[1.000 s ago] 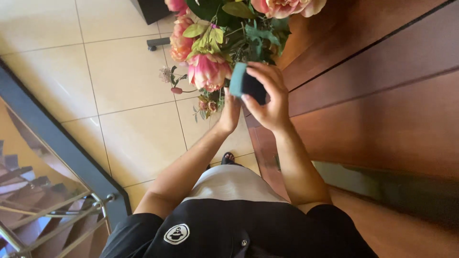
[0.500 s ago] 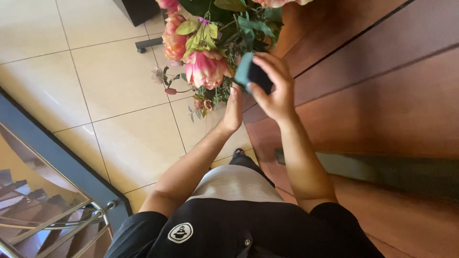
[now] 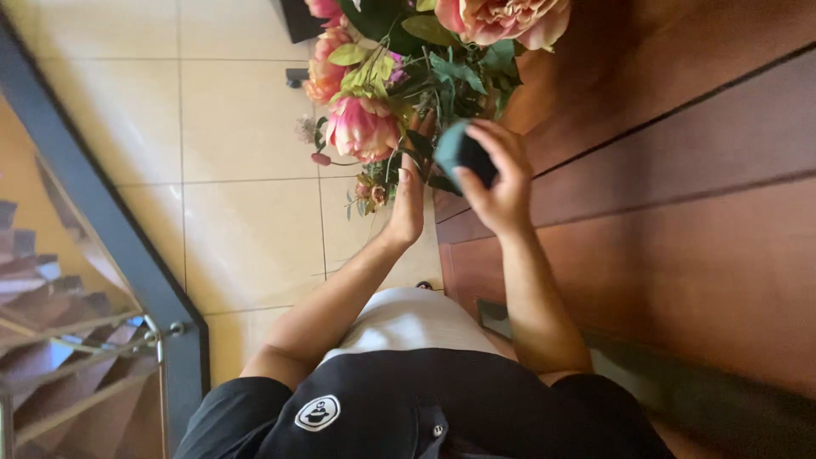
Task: Cleaning artificial flowers with a sponge.
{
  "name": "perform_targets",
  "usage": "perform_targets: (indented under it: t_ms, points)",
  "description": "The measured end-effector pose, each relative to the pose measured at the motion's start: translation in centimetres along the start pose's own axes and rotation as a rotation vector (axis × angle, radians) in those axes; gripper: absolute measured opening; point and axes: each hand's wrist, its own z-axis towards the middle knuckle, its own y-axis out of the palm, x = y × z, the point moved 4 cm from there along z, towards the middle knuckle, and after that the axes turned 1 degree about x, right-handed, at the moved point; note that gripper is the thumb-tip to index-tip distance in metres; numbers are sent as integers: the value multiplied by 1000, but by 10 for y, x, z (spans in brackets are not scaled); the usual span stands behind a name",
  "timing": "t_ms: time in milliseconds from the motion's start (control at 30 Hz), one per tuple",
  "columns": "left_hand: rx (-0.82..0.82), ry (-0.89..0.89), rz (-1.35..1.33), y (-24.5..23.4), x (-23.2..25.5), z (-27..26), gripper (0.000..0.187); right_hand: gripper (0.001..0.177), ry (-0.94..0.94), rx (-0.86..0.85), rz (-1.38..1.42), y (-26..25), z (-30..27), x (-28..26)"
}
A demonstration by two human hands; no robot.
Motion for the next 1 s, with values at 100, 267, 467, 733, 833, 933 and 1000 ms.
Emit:
perform_targets:
  t_ms: [100,267,467,733,833,933,1000]
  points:
    - [65,-56,-27,-11,-40,-14,91,49,-124,-106,-63,18,17,-27]
    - [148,-29,-96,-7,-47,-14,94,48,-150,-198,184,-4,25,-31]
    - [140,44,-12,12,-7,-4,95,48,-75,-73,186,-26,3,35]
    - [217,-20,-97,-1,-63,-18,95,49,-132,-218,51,-13,14,-9]
    - [199,-35,-67,16,-34,-9,98,49,-146,-212,194,-20,19,-10]
    - [154,57,16,27,-4,2,97,47,-116,-123,277,-28,11,24]
    - [164,19,6,25,-2,1,98,45,-38,-62,191,-32,-3,56]
